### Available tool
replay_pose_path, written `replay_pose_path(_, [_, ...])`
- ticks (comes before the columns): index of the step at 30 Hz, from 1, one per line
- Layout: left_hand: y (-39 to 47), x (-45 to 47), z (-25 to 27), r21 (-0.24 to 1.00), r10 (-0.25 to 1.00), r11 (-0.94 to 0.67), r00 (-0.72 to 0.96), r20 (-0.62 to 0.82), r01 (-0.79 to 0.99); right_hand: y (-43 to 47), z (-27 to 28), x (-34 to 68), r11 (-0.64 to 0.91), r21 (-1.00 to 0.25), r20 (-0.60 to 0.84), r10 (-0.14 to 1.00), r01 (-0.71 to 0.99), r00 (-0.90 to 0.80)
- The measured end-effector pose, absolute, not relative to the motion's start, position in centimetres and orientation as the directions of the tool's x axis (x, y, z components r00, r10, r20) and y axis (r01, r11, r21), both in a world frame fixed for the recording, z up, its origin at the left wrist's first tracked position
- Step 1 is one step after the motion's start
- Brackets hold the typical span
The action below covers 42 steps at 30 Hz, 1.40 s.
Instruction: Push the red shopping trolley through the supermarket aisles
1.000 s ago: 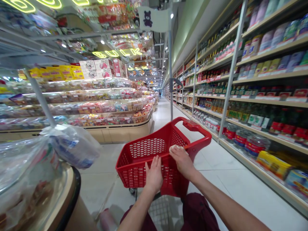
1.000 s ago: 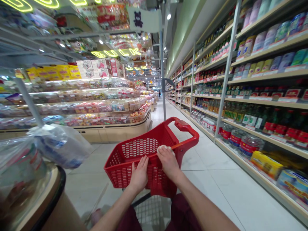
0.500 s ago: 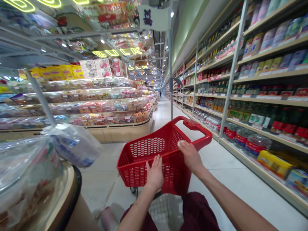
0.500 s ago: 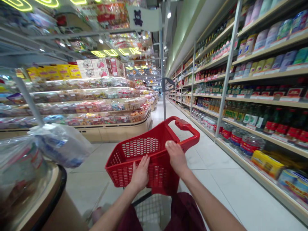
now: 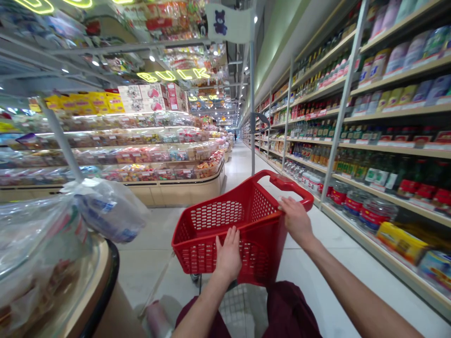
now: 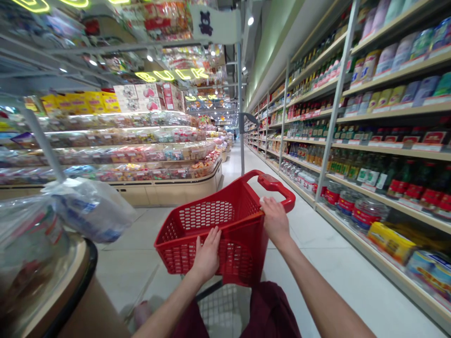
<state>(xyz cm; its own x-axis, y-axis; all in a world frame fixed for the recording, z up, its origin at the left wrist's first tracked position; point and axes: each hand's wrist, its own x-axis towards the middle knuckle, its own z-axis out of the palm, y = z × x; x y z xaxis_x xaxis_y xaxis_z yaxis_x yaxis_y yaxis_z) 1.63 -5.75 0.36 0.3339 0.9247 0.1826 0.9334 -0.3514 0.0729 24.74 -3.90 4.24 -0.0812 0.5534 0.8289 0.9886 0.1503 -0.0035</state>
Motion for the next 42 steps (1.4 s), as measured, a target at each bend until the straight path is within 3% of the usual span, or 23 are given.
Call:
replay_pose_path(3, [-5.8,1.8,0.3,0.074,0.929,-0.336,0.318,0.187,0.939,-4.0,3.9,24.9,0.132,-0.007,0.844,0.532,0.991,-0.065])
replay_pose_path(8, [-5.7,1.7,0.3,0.027,0.927,-0.338,0.327,0.186,0.941,-5.0,1.9,21.6,0.446,0.129,0.811,0.467,0.886,-0.353])
replay_pose_path(14, [-5.9,1.9,0.3,0.055,0.933,-0.32,0.305,0.188,0.946,-6.0,2.9,27.9,0.236,-0.051,0.958,0.286,0.97,-0.019])
replay_pose_path(16, [-5.9,1.9,0.3,0.064,0.933,-0.321,0.304,0.192,0.945,-6.5,0.4,28.0,0.281,-0.021,0.937,0.341,0.96,-0.079])
replay_pose_path(20, [-5.8,1.8,0.3,0.053,0.929,-0.339,0.326,0.178,0.939,-7.6,-4.4,25.7,0.501,0.095,0.817,0.455,0.86,-0.355])
replay_pose_path(22, [-5.8,1.8,0.3,0.041,0.927,-0.342,0.33,0.177,0.939,-7.9,-3.4,25.6,0.501,0.064,0.838,0.442,0.863,-0.319])
replay_pose_path(25, [-5.8,1.9,0.2,0.027,0.925,-0.339,0.328,0.192,0.94,-7.5,0.8,27.1,0.386,-0.07,0.928,0.364,0.92,-0.082])
replay_pose_path(27, [-5.8,2.0,0.1,0.032,0.923,-0.338,0.324,0.206,0.941,-7.2,2.1,27.6,0.351,-0.108,0.946,0.325,0.93,-0.013])
replay_pose_path(33, [-5.5,1.7,-0.4,0.067,0.919,-0.352,0.33,0.217,0.934,-8.1,-4.3,25.4,0.534,0.038,0.825,0.46,0.845,-0.328])
replay_pose_path(39, [-5.6,1.8,-0.5,0.071,0.919,-0.342,0.318,0.232,0.937,-7.5,-0.8,27.3,0.486,-0.073,0.94,0.326,0.871,-0.103])
replay_pose_path(42, [-5.7,1.8,-0.5,0.072,0.919,-0.344,0.32,0.229,0.936,-7.4,-2.5,27.4,0.503,-0.032,0.912,0.368,0.863,-0.18])
